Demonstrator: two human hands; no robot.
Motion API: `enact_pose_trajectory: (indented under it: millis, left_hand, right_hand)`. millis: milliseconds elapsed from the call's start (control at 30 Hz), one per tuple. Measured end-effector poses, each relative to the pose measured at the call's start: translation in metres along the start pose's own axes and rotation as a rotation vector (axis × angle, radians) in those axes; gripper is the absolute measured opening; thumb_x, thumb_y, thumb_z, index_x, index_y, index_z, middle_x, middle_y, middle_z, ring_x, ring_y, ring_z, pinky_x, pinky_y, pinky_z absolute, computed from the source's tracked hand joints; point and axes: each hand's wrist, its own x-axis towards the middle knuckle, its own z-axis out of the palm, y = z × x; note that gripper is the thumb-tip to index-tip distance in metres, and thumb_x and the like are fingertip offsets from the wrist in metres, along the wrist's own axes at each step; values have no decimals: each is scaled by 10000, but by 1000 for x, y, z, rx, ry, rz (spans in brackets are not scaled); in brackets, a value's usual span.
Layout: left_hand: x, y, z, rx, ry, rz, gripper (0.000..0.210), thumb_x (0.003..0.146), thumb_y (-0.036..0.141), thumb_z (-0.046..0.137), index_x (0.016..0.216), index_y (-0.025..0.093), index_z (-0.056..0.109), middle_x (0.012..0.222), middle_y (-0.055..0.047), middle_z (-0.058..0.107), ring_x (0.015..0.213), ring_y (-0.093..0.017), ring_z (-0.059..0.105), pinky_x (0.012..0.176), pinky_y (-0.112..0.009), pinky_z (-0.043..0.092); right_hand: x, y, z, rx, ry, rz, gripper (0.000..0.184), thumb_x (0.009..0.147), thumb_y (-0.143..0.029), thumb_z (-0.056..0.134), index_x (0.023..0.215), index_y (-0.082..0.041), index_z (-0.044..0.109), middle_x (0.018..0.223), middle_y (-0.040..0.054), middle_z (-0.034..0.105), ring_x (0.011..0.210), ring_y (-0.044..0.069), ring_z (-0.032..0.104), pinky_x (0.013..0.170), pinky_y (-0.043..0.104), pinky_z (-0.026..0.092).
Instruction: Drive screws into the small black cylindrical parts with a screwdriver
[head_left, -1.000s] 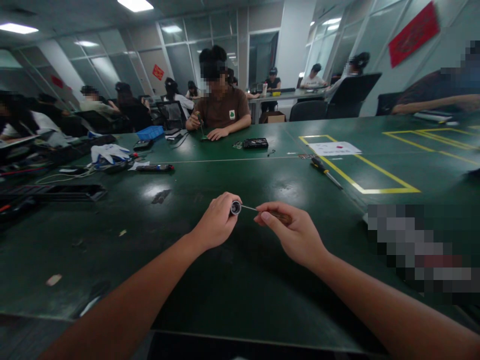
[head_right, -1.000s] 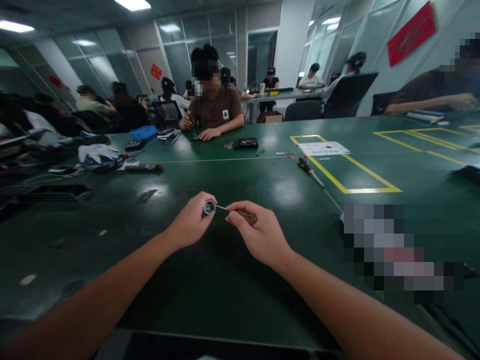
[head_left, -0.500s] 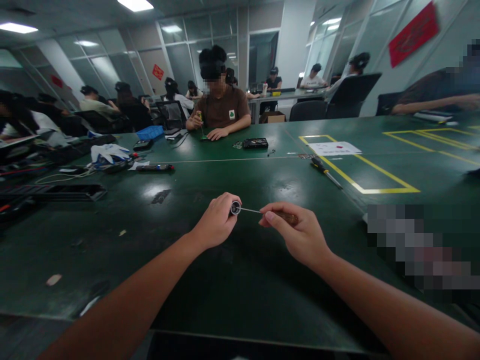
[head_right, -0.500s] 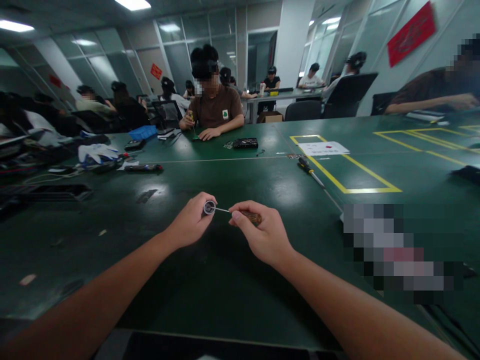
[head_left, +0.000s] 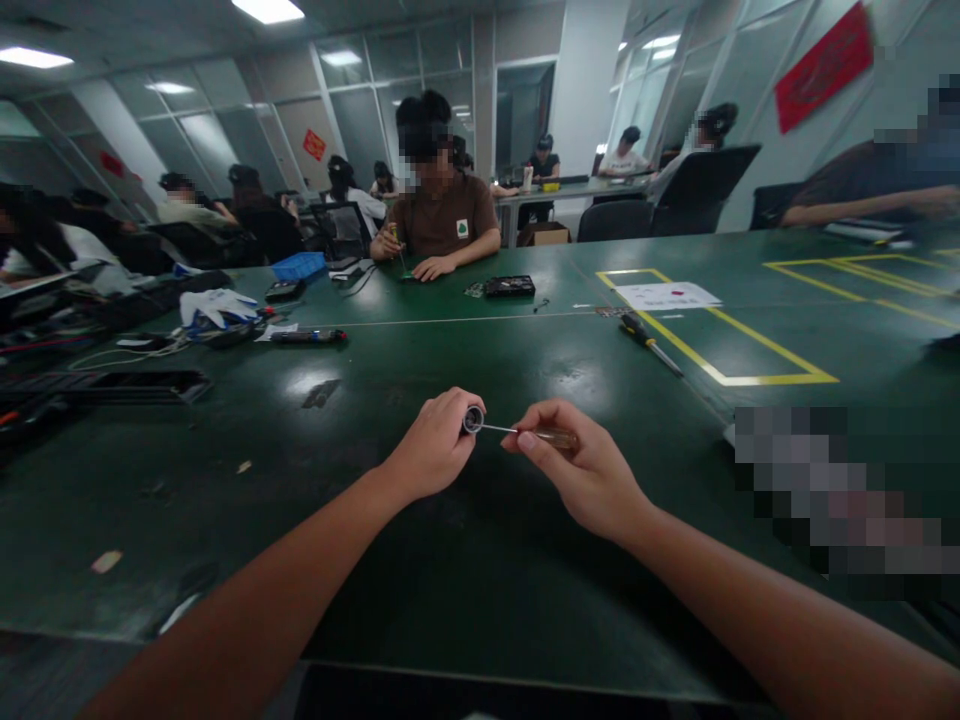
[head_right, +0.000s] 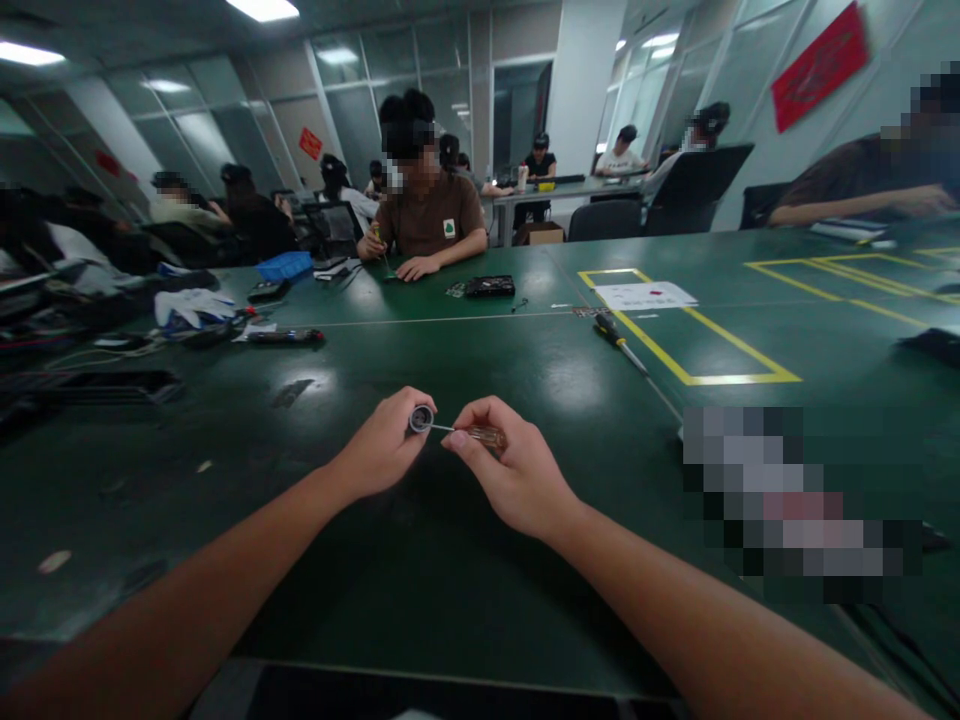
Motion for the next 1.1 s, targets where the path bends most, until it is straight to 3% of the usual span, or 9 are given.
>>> enact_pose_trajectory:
  millis: [167, 400, 633, 900, 1033, 1100]
  left_hand:
    - [-1, 3, -1, 30, 17, 4, 196, 914, 84, 499, 1075, 194, 526, 1055, -57, 600, 987, -214, 571, 899, -395, 457]
    - [-4, -2, 2, 65, 24, 61, 324, 910, 80, 502, 1215, 184, 471, 1188, -104, 577, 1106, -238, 557, 984, -428, 468]
    - [-1, -10, -1, 84, 29, 96, 346, 888, 21, 548, 1188, 193, 559, 1108, -78, 650, 1046, -228, 608, 943, -410, 518]
    - [1, -14, -7, 100, 159, 129, 455, 887, -27, 552, 1260, 220, 637, 1123, -58, 678, 1079, -213, 605, 966, -389, 513]
    - [2, -14, -5, 121, 97, 105, 282, 884, 4, 569, 1058, 204, 669, 1077, -61, 638, 1049, -218, 588, 929, -372, 499]
    - [3, -13, -5, 146, 47, 71, 202, 902, 40, 566, 1013, 191, 641, 1066, -68, 628, 1019, -220, 588, 903, -370, 493]
  right_hand:
    - [0, 0, 2, 39, 5, 4, 220, 978, -440, 629, 1048, -232, 643, 955, 50, 774, 920, 228, 752, 812, 359, 574]
    - [-2, -11, -1, -187, -31, -101, 131, 993, -314, 595, 1025, -226, 686, 926, 31, 748, 805, 182, 709, 743, 315, 527]
    - [4, -7, -7, -6, -25, -26, 135, 979, -320, 602, 975, -202, 667, 862, 35, 750, 790, 182, 712, 717, 302, 531]
    - [0, -12, -3, -368, -226, -358, 189, 962, -160, 551, 1075, -189, 699, 999, 72, 723, 945, 203, 672, 835, 332, 516]
    - [0, -8, 1, -292, -116, -156, 164, 999, -241, 562, 1064, -212, 709, 958, 43, 752, 844, 177, 700, 755, 304, 534]
    - [1, -6, 2, -270, -107, -126, 167, 998, -255, 570, 1067, -218, 718, 970, 42, 765, 855, 183, 711, 766, 314, 543]
